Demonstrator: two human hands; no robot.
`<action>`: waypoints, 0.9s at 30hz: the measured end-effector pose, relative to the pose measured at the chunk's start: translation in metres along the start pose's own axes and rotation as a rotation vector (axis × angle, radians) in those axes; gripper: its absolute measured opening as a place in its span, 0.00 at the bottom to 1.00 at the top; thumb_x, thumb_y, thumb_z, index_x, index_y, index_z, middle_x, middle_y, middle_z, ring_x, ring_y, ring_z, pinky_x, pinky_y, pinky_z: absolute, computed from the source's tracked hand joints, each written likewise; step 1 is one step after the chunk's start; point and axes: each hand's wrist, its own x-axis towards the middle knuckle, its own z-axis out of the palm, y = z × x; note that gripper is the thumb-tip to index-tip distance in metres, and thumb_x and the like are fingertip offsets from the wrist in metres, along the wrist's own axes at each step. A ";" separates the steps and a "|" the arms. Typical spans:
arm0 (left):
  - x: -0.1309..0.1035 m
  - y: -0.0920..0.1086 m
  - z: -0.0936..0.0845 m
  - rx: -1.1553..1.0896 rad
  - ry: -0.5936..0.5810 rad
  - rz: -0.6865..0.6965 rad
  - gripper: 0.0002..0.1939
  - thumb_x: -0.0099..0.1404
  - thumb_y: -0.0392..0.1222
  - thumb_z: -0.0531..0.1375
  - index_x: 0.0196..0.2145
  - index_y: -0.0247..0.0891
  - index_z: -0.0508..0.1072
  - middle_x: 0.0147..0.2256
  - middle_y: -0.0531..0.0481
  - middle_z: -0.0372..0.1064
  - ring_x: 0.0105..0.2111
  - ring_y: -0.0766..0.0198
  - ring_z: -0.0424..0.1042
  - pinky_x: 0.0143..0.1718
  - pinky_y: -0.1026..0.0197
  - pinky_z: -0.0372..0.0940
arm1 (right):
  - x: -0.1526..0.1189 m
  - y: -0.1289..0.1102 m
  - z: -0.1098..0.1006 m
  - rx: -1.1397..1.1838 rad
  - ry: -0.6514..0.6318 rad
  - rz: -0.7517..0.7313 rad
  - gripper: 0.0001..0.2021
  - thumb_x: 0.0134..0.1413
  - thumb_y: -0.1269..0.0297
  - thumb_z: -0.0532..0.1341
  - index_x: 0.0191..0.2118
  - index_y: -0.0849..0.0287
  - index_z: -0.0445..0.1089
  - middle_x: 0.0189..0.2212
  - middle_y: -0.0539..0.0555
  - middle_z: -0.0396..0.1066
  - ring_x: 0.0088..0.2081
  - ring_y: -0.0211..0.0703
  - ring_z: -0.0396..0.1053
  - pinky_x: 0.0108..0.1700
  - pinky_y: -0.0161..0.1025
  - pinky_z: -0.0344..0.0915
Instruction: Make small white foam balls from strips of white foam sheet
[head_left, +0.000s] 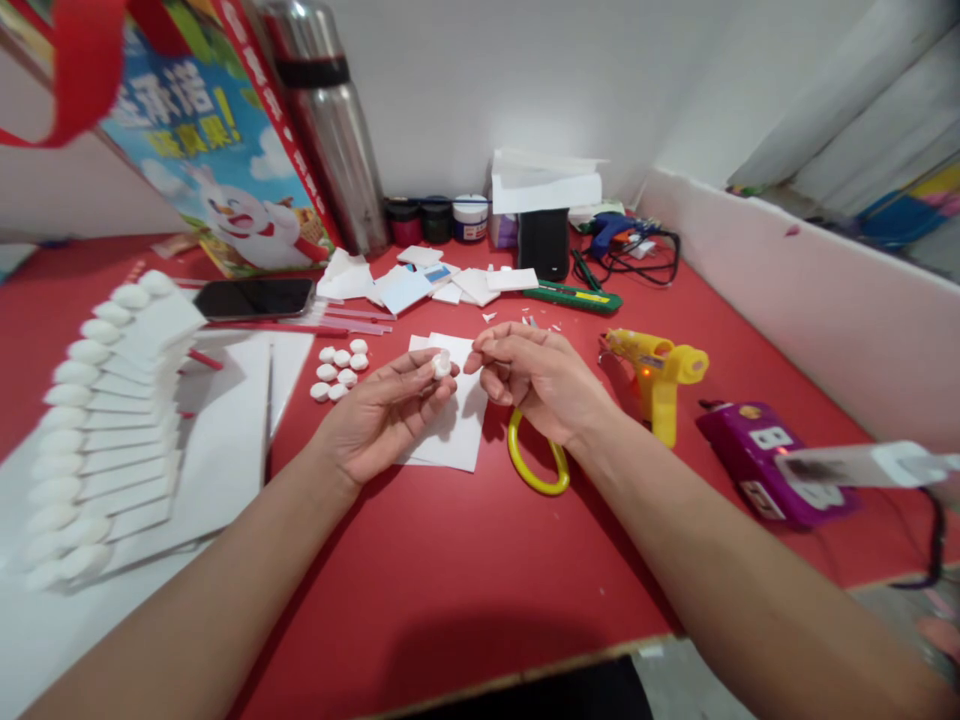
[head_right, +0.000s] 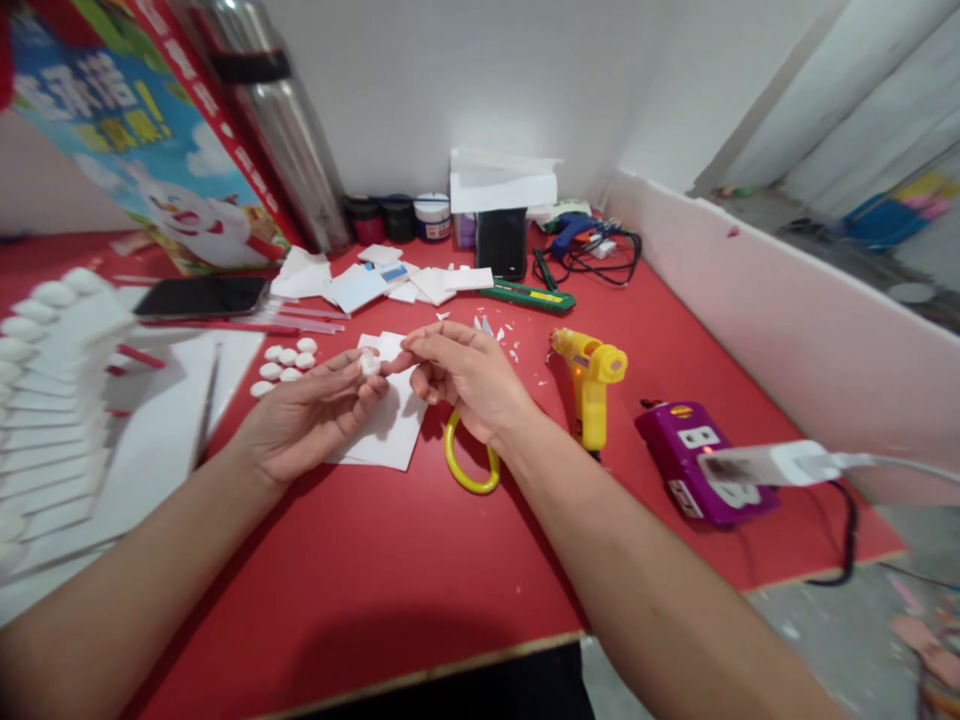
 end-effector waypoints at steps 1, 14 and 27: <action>0.000 0.000 0.000 0.002 -0.002 0.003 0.09 0.63 0.21 0.60 0.35 0.30 0.77 0.32 0.46 0.76 0.30 0.68 0.78 0.35 0.71 0.75 | 0.000 0.000 0.000 -0.003 -0.003 0.000 0.06 0.48 0.67 0.67 0.31 0.61 0.70 0.26 0.51 0.76 0.19 0.31 0.64 0.20 0.29 0.56; 0.001 0.000 -0.004 0.001 -0.087 0.012 0.07 0.62 0.24 0.64 0.37 0.29 0.76 0.35 0.46 0.74 0.28 0.73 0.74 0.28 0.76 0.71 | -0.005 -0.013 0.003 -0.556 0.121 -0.160 0.04 0.55 0.64 0.61 0.33 0.58 0.67 0.23 0.49 0.72 0.18 0.33 0.59 0.22 0.34 0.53; 0.003 0.000 -0.006 -0.010 0.010 0.079 0.07 0.62 0.23 0.63 0.34 0.31 0.78 0.34 0.46 0.79 0.37 0.66 0.80 0.46 0.65 0.77 | -0.064 -0.032 0.013 -2.171 0.125 0.231 0.15 0.60 0.61 0.60 0.48 0.67 0.71 0.36 0.70 0.76 0.32 0.56 0.77 0.27 0.41 0.61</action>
